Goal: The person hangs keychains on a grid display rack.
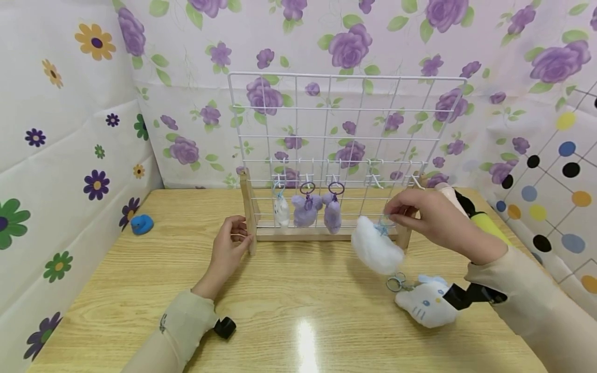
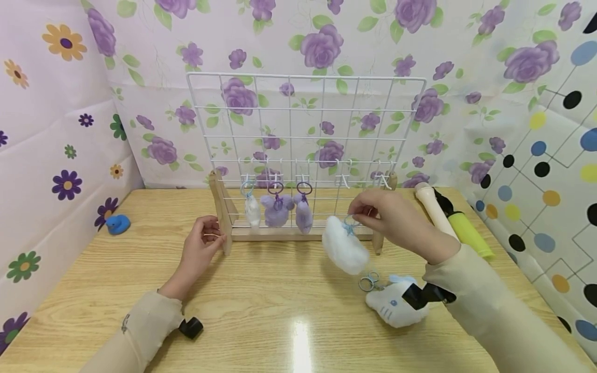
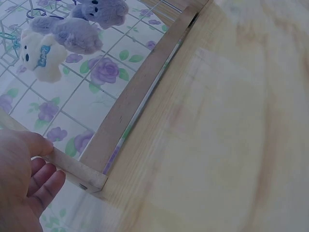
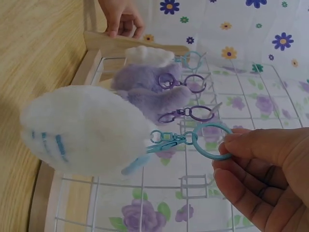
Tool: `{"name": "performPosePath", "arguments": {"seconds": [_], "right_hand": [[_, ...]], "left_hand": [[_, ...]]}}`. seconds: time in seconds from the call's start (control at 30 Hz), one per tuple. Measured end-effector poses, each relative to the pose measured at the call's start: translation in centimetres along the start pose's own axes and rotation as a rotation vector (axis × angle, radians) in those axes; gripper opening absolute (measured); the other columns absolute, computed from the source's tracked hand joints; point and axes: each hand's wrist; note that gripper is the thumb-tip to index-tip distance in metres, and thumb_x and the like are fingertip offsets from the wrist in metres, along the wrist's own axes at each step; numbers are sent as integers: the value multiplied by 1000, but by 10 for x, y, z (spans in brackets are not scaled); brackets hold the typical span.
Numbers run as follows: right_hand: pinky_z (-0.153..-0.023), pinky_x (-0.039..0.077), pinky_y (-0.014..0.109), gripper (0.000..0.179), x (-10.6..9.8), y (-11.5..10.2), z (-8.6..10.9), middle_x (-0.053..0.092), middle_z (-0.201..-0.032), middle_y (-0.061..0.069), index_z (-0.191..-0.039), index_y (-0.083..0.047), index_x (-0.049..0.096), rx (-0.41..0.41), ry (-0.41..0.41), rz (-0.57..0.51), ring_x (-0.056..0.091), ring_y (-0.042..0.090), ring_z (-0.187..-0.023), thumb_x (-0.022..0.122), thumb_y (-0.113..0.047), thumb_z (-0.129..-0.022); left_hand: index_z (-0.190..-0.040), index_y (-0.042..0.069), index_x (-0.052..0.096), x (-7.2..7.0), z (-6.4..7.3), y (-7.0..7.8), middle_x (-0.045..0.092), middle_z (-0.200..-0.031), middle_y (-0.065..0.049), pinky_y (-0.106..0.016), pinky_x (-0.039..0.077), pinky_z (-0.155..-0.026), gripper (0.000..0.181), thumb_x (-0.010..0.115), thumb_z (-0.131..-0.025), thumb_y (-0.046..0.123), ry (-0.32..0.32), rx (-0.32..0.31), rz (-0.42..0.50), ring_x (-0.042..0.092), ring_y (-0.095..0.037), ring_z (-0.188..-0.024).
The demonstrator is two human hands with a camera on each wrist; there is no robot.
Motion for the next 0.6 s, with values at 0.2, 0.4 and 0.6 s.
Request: {"name": "performPosePath", "arguments": {"seconds": [0.2, 0.4, 0.6], "right_hand": [[-65, 53, 23, 14, -6, 0, -9, 69, -87, -4, -93, -15, 70, 9, 29, 51, 60, 5, -74, 70, -3, -85], [-66, 54, 25, 12, -11, 0, -16, 69, -89, -3, -93, -15, 69, 19, 57, 60, 62, 8, -76, 67, -4, -88], [-68, 55, 27, 10, -14, 2, -24, 70, -90, 1, -94, -10, 69, 28, 87, 50, 63, 12, -78, 67, -3, -88]], "left_hand": [[-128, 0, 46, 1, 0, 0, 56, -114, -19, -23, 50, -82, 44, 65, -88, 0, -1, -2, 3, 58, -27, -100], [-126, 1, 47, -1, 0, 1, 57, -112, -18, -35, 52, -84, 40, 63, -89, -1, 4, 4, -4, 59, -27, -98], [-126, 0, 47, 0, 0, -1, 57, -111, -18, -27, 52, -82, 40, 64, -89, -1, 3, 5, -12, 59, -28, -98]]}}
Point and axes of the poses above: each hand's wrist, its own z-axis away from the middle knuckle, its own x-axis out of the palm, y = z × x
